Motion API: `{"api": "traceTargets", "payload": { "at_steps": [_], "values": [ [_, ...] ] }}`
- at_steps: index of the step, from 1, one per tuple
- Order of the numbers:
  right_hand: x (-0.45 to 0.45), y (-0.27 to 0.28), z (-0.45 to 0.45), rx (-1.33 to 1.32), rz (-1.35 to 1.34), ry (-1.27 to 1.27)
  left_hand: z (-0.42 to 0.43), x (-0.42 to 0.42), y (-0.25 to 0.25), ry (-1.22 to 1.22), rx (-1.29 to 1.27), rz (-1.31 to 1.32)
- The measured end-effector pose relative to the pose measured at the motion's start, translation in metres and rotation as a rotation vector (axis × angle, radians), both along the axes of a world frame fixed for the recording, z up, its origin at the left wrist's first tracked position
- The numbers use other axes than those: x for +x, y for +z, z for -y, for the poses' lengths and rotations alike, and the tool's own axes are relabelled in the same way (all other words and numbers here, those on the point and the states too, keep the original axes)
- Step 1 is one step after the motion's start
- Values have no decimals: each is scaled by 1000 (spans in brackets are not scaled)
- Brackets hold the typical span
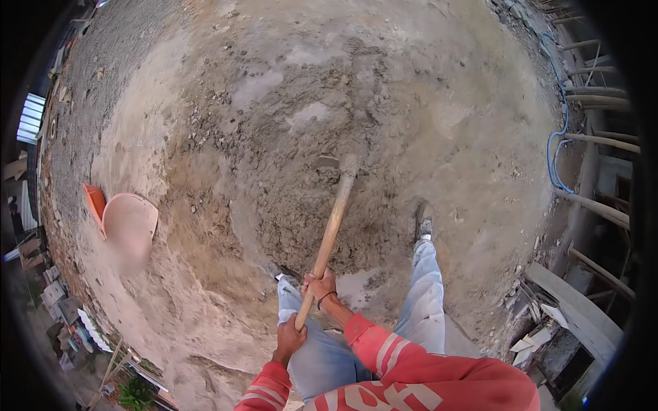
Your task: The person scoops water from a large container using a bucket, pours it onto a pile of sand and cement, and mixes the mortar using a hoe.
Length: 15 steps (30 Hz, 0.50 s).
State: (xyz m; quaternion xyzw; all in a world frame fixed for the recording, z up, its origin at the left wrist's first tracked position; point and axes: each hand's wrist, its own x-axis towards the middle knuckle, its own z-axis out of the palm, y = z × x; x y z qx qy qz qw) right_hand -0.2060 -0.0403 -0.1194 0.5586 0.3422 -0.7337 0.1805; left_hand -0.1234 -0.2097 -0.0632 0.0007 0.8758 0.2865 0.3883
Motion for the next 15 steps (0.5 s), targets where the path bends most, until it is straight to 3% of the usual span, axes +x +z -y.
{"api": "traceTargets", "payload": {
  "at_steps": [4, 7, 8, 11, 14, 15],
  "values": [
    [-25, -1, -69, 138, -189, 78, -69, -15, -31, 70, 78, -54],
    [-99, -23, -168, 342, -425, 56, -189, -88, -70, 158, 260, -203],
    [-137, -12, -212, 466, -411, 188, -228, -108, -102, 276, 320, -185],
    [-241, -24, -325, 1080, -473, 448, -376, -231, -121, 333, 564, -219],
    [-319, -89, -416, 1436, -403, 609, -493, -319, -175, 307, 758, -330],
    [-339, -94, -443, 1385, -302, 717, -525, -340, -200, 348, 813, -274]
  ]
}}
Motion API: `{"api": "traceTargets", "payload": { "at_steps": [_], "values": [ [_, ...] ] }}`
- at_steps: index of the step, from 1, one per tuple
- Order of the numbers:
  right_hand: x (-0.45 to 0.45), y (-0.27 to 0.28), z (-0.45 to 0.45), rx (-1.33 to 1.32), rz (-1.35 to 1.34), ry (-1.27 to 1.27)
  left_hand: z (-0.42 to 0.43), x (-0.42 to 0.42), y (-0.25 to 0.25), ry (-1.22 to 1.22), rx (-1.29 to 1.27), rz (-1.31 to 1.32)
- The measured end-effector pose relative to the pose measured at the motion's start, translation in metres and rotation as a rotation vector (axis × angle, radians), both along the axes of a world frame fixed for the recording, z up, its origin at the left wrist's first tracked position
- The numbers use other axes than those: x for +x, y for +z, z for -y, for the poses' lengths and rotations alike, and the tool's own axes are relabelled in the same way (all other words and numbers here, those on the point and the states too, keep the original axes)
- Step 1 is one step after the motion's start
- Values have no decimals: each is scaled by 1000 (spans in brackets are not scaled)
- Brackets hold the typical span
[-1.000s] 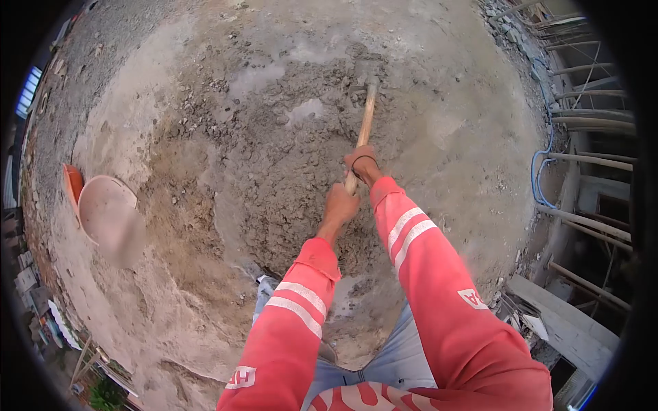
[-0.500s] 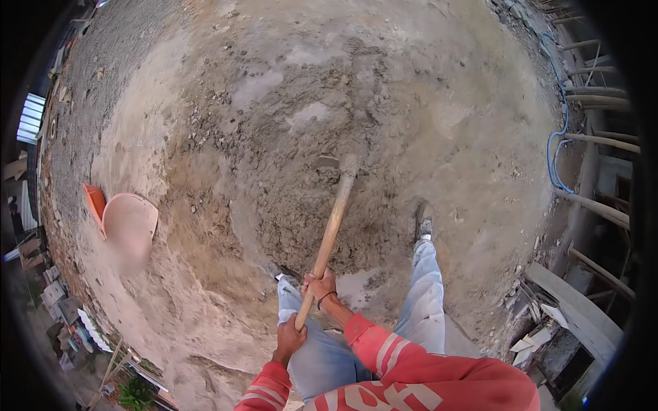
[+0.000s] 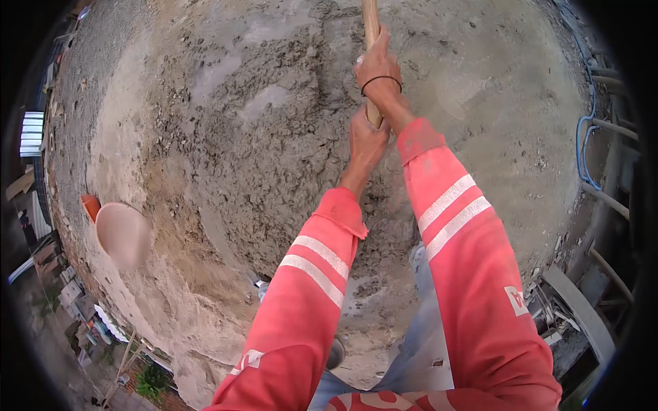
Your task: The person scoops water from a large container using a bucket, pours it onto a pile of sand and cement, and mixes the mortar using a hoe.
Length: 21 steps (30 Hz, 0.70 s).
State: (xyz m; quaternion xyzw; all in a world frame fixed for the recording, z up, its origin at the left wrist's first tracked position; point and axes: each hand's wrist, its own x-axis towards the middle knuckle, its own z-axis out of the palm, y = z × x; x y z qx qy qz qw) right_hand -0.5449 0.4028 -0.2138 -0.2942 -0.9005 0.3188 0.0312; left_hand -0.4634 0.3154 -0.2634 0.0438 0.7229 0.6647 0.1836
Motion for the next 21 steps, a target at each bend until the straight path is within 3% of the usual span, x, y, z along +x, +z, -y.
{"api": "traceTargets", "payload": {
  "at_steps": [3, 6, 9, 11, 14, 16, 18, 21],
  "values": [
    [-47, -70, -62, 163, 261, 27, -56, -24, -3, -32, -212, 168],
    [-35, -106, -68, 175, 512, 28, -61, -3, -6, -93, -190, 450],
    [-15, -85, -55, 79, 548, -44, -43, 25, -14, -95, -287, 391],
    [4, -68, -36, -4, 612, -43, -17, 38, 33, -78, -339, 329],
    [38, -47, 9, -94, 800, -33, 28, 82, 21, -144, -372, 423],
    [72, -98, 46, -69, 889, 24, 84, 107, 49, -201, -390, 587],
    [94, -47, 114, -64, 933, 44, 137, 126, 56, -150, -429, 680],
    [103, -26, 189, -47, 1019, 167, 224, 128, 88, -153, -285, 784]
  ]
}}
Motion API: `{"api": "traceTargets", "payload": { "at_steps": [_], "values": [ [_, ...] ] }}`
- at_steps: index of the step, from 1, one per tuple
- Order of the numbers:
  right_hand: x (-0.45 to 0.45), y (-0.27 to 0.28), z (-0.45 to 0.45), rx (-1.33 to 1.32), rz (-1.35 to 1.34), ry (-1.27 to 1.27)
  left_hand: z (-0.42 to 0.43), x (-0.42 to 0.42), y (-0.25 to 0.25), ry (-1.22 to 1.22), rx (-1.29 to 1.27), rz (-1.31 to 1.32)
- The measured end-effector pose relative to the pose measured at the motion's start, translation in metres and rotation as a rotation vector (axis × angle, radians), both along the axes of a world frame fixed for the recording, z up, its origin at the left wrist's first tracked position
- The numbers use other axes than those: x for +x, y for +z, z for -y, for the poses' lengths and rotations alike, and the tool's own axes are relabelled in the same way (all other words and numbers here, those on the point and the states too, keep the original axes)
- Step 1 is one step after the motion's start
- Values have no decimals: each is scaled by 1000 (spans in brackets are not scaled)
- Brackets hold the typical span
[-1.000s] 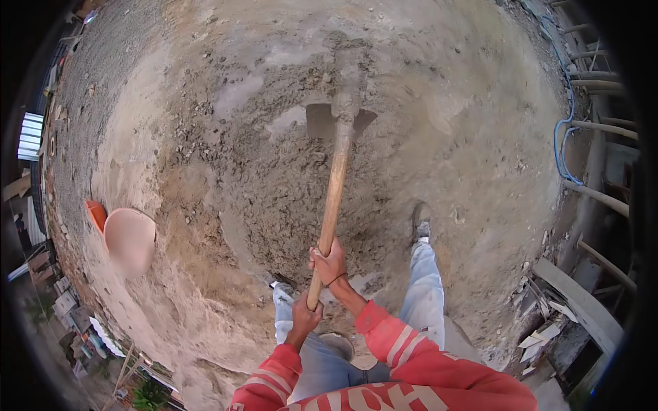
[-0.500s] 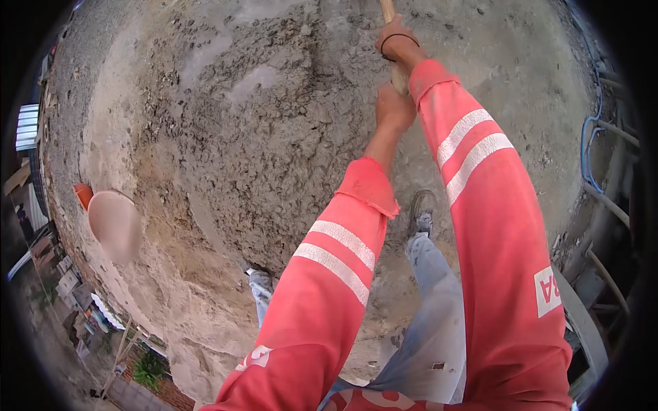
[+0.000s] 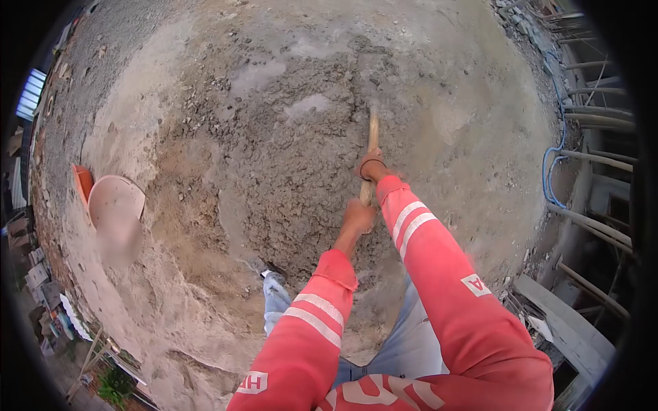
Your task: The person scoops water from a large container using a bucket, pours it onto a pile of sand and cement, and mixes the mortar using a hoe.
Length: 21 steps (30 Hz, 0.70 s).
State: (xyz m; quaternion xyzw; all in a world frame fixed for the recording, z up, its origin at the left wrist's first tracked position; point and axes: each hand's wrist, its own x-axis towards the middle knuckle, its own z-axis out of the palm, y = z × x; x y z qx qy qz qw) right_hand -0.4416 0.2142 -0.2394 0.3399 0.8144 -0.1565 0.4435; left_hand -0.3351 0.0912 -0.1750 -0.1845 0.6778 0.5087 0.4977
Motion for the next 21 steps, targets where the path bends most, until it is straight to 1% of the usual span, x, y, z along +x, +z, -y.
{"api": "traceTargets", "payload": {
  "at_steps": [1, 2, 3, 5, 7, 8, 10, 11, 12, 13, 14, 15, 17, 19, 20, 21],
  "values": [
    [5, -4, 17, -18, 12, 22, 28, 0, 14, -2, 41, 6],
    [11, 10, 29, -65, -22, -107, 53, 3, 30, -6, 82, 13],
    [16, 25, 41, -108, -58, -237, 74, 4, 50, -41, 59, -12],
    [41, 64, 67, -282, -224, -796, 119, 18, 92, -113, -5, -47],
    [65, 63, 98, -406, -341, -1142, 164, 58, 82, -188, 7, -276],
    [77, 61, 107, -471, -403, -1321, 189, 65, 99, -227, -24, -317],
    [116, 81, 162, -456, -605, -1375, 240, 76, 149, -298, -36, -345],
    [131, 102, 187, -434, -606, -1378, 261, 85, 164, -324, -24, -340],
    [144, 124, 209, -469, -589, -1401, 281, 102, 167, -356, -69, -349],
    [164, 129, 229, -549, -574, -1431, 294, 108, 187, -334, -81, -315],
    [180, 135, 243, -633, -519, -1432, 311, 129, 183, -383, -124, -300],
    [191, 156, 251, -747, -474, -1460, 327, 153, 177, -395, -186, -306],
    [219, 157, 259, -854, -410, -1477, 340, 183, 174, -463, -290, -341],
    [228, 155, 243, -922, -474, -1444, 328, 195, 173, -544, -380, -406],
    [230, 155, 231, -958, -504, -1425, 311, 193, 164, -501, -350, -403],
    [223, 156, 208, -950, -568, -1356, 289, 190, 153, -452, -321, -398]
  ]
}}
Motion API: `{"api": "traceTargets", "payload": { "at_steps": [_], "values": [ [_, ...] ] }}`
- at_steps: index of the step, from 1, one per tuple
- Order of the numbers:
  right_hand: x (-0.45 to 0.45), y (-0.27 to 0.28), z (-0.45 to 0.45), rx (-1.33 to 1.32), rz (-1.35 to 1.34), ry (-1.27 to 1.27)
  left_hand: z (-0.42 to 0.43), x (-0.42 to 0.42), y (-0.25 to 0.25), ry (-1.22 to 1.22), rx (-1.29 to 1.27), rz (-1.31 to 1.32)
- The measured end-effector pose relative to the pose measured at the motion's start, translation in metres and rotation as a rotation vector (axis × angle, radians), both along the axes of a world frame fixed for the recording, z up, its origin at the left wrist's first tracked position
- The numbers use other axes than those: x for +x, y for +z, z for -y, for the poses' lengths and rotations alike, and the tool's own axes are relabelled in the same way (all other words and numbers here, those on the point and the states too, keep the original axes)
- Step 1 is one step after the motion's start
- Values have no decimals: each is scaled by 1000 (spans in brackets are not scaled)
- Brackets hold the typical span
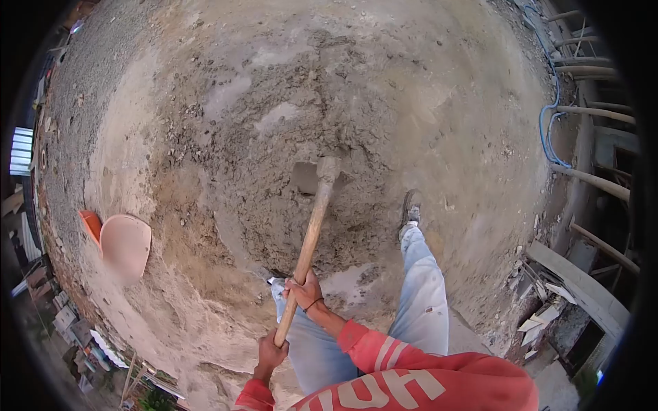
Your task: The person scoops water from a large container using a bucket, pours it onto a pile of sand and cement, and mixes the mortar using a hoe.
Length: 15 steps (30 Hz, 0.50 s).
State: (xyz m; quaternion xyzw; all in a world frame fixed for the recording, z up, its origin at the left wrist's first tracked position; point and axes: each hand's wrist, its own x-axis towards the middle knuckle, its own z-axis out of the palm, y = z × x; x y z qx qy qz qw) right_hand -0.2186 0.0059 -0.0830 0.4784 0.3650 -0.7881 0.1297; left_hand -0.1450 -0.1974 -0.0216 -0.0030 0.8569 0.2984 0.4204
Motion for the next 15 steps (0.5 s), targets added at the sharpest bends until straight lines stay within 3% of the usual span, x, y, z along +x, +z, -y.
{"api": "traceTargets", "payload": {
  "at_steps": [4, 6, 7, 8, 9, 11, 12, 15],
  "values": [
    [-84, -9, -153, 366, -160, 131, -164, -56, -58, 210, 272, -71],
    [-139, -34, -239, 673, -294, 186, -277, -108, -100, 395, 491, 142],
    [-168, -35, -282, 863, -234, 269, -337, -136, -122, 438, 651, 113],
    [-192, -38, -316, 1091, -83, 372, -387, -157, -162, 551, 862, 310],
    [-209, -62, -347, 1230, -35, 469, -447, -190, -172, 555, 992, 233],
    [-241, -111, -402, 1299, 177, 635, -531, -239, -214, 673, 1073, 276],
    [-255, -131, -428, 1341, 242, 700, -565, -245, -218, 876, 1108, 372],
    [-262, -184, -467, 1126, 427, 810, -596, -250, -245, 820, 818, 586]
  ]
}}
